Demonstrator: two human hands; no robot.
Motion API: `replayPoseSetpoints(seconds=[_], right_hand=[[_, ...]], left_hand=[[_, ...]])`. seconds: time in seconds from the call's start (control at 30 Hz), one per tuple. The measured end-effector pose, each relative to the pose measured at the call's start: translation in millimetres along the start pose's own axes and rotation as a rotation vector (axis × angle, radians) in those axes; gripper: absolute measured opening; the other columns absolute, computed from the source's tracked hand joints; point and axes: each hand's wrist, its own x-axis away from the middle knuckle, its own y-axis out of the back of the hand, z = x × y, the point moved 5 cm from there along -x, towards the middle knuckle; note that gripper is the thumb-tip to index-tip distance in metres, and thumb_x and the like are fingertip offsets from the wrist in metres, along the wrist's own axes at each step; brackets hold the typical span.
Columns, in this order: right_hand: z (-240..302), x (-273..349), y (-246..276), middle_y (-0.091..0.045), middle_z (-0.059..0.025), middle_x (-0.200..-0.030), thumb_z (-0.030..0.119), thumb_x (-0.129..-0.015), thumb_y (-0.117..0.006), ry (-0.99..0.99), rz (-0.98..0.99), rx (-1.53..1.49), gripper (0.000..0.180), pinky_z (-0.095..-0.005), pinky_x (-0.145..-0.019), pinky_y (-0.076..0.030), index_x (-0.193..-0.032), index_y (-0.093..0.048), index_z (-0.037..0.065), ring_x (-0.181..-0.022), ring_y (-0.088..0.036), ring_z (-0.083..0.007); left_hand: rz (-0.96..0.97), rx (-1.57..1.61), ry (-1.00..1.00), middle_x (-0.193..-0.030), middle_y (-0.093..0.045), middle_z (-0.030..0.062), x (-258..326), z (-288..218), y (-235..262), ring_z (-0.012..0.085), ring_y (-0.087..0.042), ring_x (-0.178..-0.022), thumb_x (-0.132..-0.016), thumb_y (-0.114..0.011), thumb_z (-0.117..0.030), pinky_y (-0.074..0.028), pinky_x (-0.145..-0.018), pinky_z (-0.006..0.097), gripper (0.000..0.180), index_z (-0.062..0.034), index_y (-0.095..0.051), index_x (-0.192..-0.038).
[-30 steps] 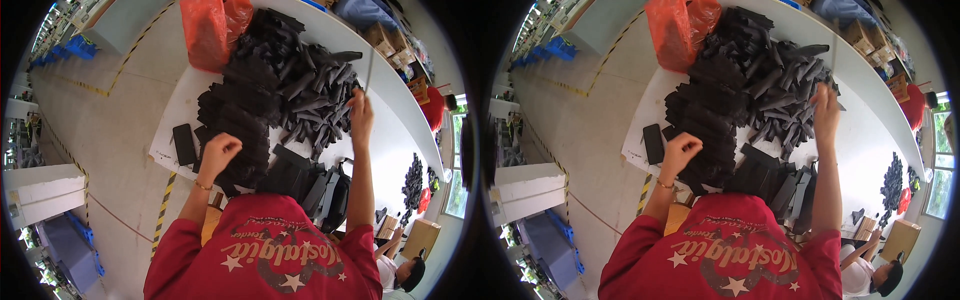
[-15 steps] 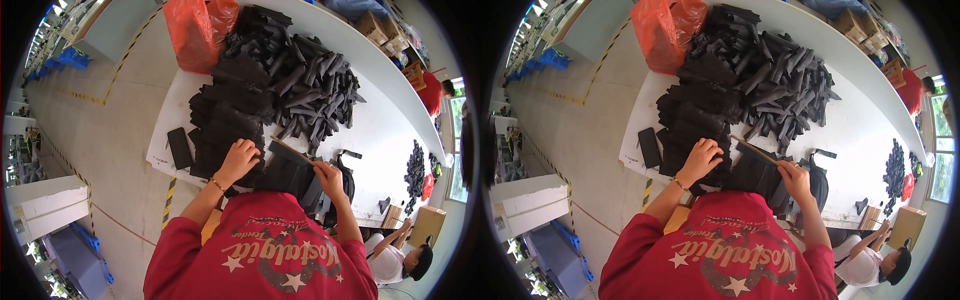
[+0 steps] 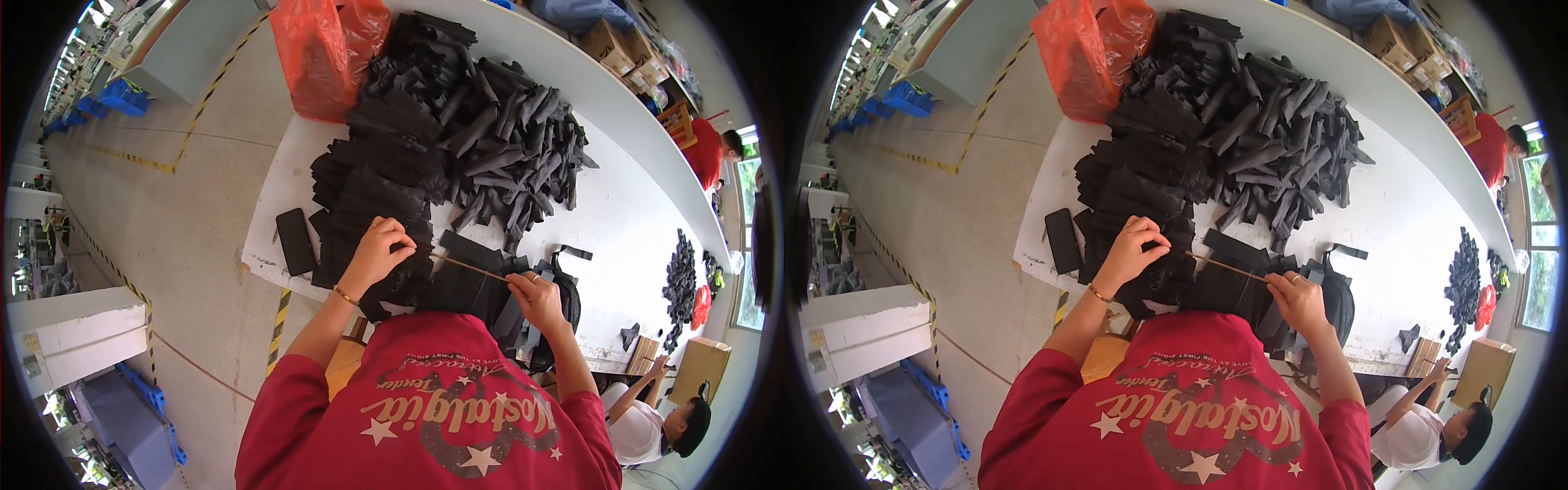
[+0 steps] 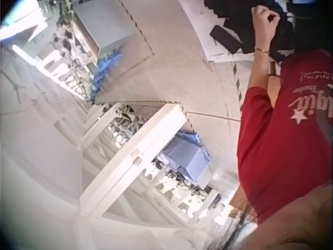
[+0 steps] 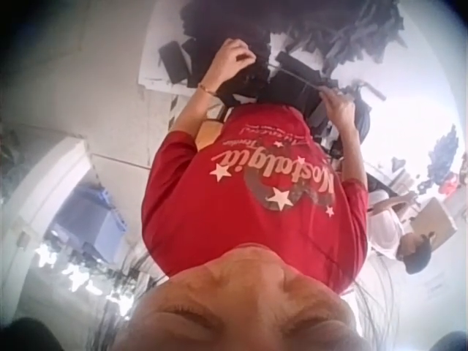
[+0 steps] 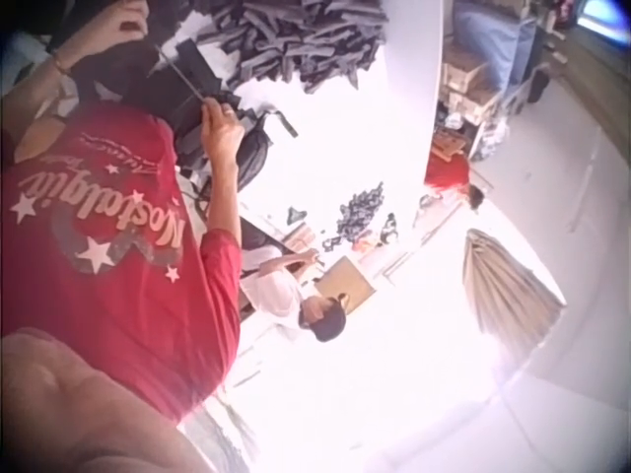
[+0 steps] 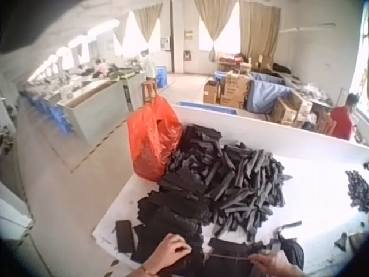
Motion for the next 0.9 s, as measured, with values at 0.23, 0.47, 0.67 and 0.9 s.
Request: replayPoseSetpoints(seconds=[0.23,0.47,0.67,0.9], right_hand=[[37.0,-35.8,-31.1,-0.061,-0.0118,-0.081,0.007,-0.083,-0.061,0.032,0.031,-0.176,0.027,-0.0381,-0.061,-0.049,-0.110,-0.061,0.007,-0.074,-0.063,-0.0306],[33.2,-35.9,-84.1,-0.060,-0.0073,-0.078,-0.002,-0.086,-0.053,-0.365,0.179,-0.931,0.033,-0.0259,-0.065,-0.046,-0.118,-0.058,0.000,-0.071,-0.056,-0.0113],[82.5,-46.5,-87.4,-0.062,-0.0176,-0.082,0.001,-0.088,-0.054,-0.217,-0.085,-0.594,0.024,-0.0339,-0.064,-0.048,-0.112,-0.057,-0.001,-0.070,-0.062,-0.0283],[83.1,-28.9,-87.2,-0.061,-0.0232,-0.096,0.003,-0.092,-0.052,-0.199,-0.199,-0.426,0.030,-0.0440,-0.067,-0.050,-0.121,-0.048,-0.001,-0.085,-0.062,-0.0423]], left_hand=[[0.030,-0.077,-0.275,-0.088,-0.057,0.0000,-17.6,-66.7,-29.8,0.0222,-0.052,-0.100,-0.068,-0.074,-0.014,-0.040,-0.087,0.037,0.010,-0.0134,-0.065,-0.072],[-0.622,1.057,0.179,-0.124,-0.047,0.0143,-5.7,-48.2,6.8,0.0290,-0.052,-0.113,-0.080,-0.074,-0.016,-0.041,-0.097,0.044,0.043,-0.0077,-0.056,-0.118],[-0.443,1.886,0.575,-0.085,-0.065,0.0078,3.3,-14.5,-79.1,0.0252,-0.064,-0.081,-0.087,-0.068,-0.020,-0.053,-0.082,0.040,0.021,-0.0060,-0.060,-0.101],[-0.584,1.767,0.639,-0.074,-0.062,0.0059,-5.8,-19.7,-67.2,0.0189,-0.063,-0.070,-0.088,-0.068,-0.017,-0.054,-0.069,0.035,0.014,-0.0061,-0.059,-0.087]])
